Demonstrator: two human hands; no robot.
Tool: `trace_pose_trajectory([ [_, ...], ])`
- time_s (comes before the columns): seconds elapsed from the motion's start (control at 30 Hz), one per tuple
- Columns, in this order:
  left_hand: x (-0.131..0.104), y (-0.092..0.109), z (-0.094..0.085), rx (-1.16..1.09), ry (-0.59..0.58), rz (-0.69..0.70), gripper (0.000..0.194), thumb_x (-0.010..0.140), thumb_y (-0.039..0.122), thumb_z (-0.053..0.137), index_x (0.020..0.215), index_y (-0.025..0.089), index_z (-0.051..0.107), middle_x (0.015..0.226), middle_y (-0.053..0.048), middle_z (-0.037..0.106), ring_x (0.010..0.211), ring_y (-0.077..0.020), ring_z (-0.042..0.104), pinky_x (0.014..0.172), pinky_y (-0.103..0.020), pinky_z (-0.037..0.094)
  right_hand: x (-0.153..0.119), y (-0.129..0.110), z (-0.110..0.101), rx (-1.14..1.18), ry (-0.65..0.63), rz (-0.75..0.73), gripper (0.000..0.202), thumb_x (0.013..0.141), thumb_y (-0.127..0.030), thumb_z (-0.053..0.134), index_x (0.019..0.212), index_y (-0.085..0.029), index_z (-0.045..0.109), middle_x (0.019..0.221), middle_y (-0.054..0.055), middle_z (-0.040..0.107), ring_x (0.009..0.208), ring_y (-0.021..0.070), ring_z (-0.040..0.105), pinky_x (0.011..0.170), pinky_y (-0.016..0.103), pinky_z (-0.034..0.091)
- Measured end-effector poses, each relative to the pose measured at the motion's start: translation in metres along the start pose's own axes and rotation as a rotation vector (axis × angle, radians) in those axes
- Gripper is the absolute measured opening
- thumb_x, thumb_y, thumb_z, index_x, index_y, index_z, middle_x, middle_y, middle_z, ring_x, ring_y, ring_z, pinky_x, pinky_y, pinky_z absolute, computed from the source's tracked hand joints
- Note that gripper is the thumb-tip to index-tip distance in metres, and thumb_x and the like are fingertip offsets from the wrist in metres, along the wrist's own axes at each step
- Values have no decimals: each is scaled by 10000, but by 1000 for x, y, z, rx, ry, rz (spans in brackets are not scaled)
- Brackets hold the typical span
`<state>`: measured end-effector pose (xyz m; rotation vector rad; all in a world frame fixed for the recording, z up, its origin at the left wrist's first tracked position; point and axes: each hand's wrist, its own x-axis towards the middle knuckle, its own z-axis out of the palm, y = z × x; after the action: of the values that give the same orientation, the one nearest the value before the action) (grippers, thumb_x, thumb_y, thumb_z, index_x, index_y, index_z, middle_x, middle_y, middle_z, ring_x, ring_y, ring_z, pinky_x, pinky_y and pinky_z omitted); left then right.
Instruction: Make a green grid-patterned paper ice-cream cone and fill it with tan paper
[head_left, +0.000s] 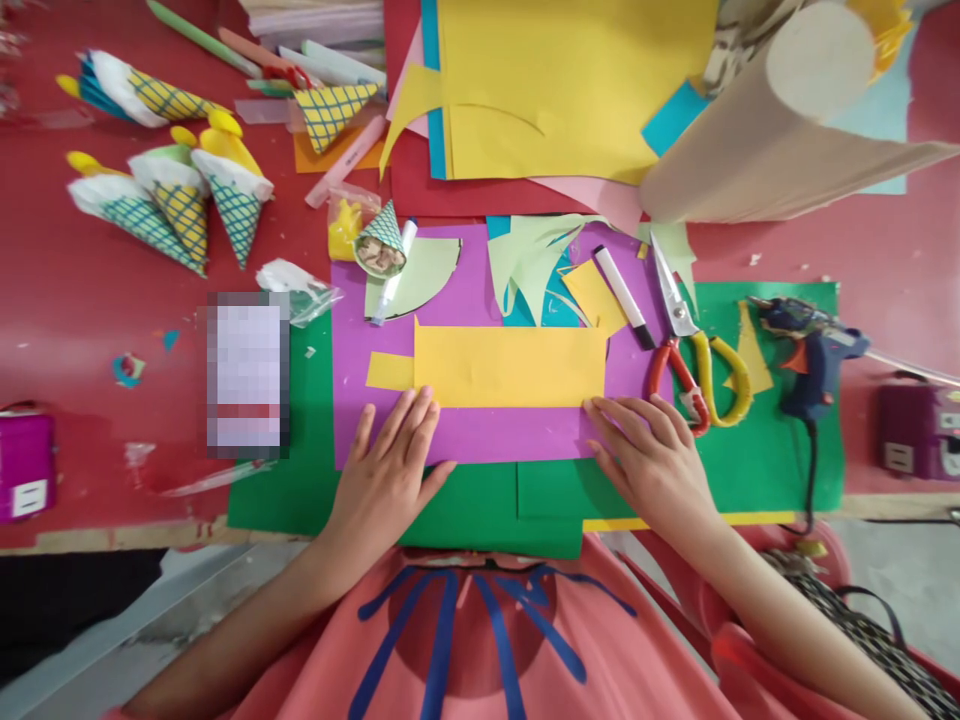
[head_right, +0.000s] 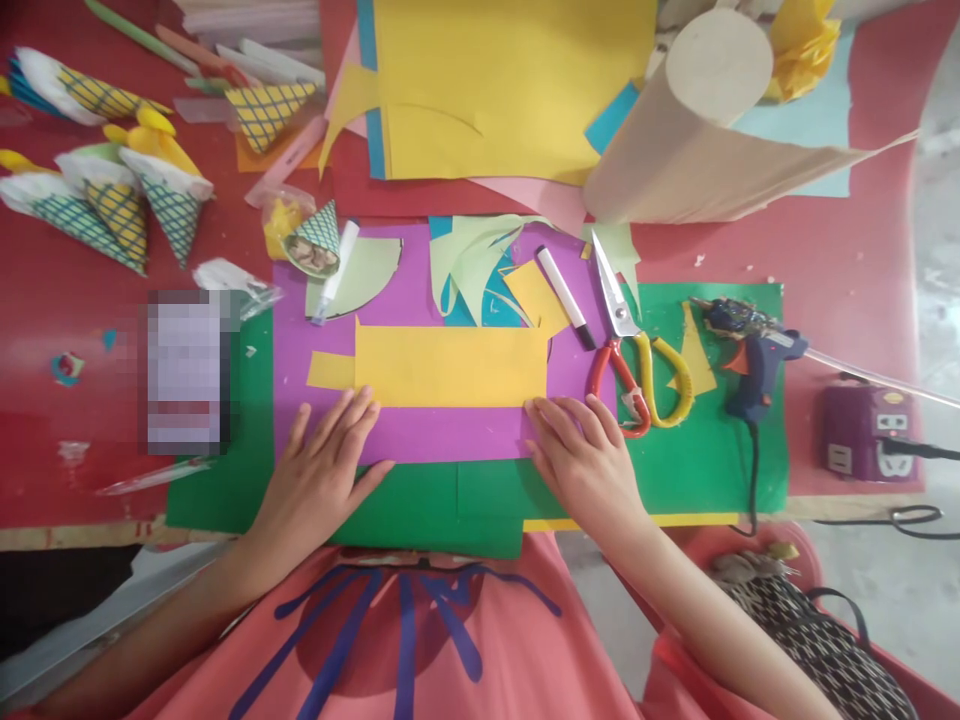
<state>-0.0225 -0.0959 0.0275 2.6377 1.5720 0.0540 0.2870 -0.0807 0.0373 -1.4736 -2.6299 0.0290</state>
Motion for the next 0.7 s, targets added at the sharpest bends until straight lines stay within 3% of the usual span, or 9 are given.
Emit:
trace_pose_trajectory([
  [0.23,-6,-3,2,4,23,-45,572,924,415,522,1397,105,442,1289,-159,593,1185,-293,539,1151,-491,267,-4,3,-1,-24,1,9,316,901,-190,594,1210,-125,616,1155,80,698,1081,253,567,1023,419,419],
  [0.5,-8,-8,-1,-90,-12,-76,611,919,370,539,1475,195,355,1280,-134,590,1188,-307,520,1125,-502,299,-9,5,-1,-14,-32,35,412,894,-140,569,1305,-162,553,1199,92,673,1070,254,582,1013,430,432],
  [0.7,-8,-9,2,-60,15,-54,587,905,348,568,1438,156,411,1227,-144,604,1201,-312,502,1061,-457,363,-14,18,1,25,7,65,359,895,-157,569,1254,-170,586,1181,105,675,1057,268,604,1005,454,435],
])
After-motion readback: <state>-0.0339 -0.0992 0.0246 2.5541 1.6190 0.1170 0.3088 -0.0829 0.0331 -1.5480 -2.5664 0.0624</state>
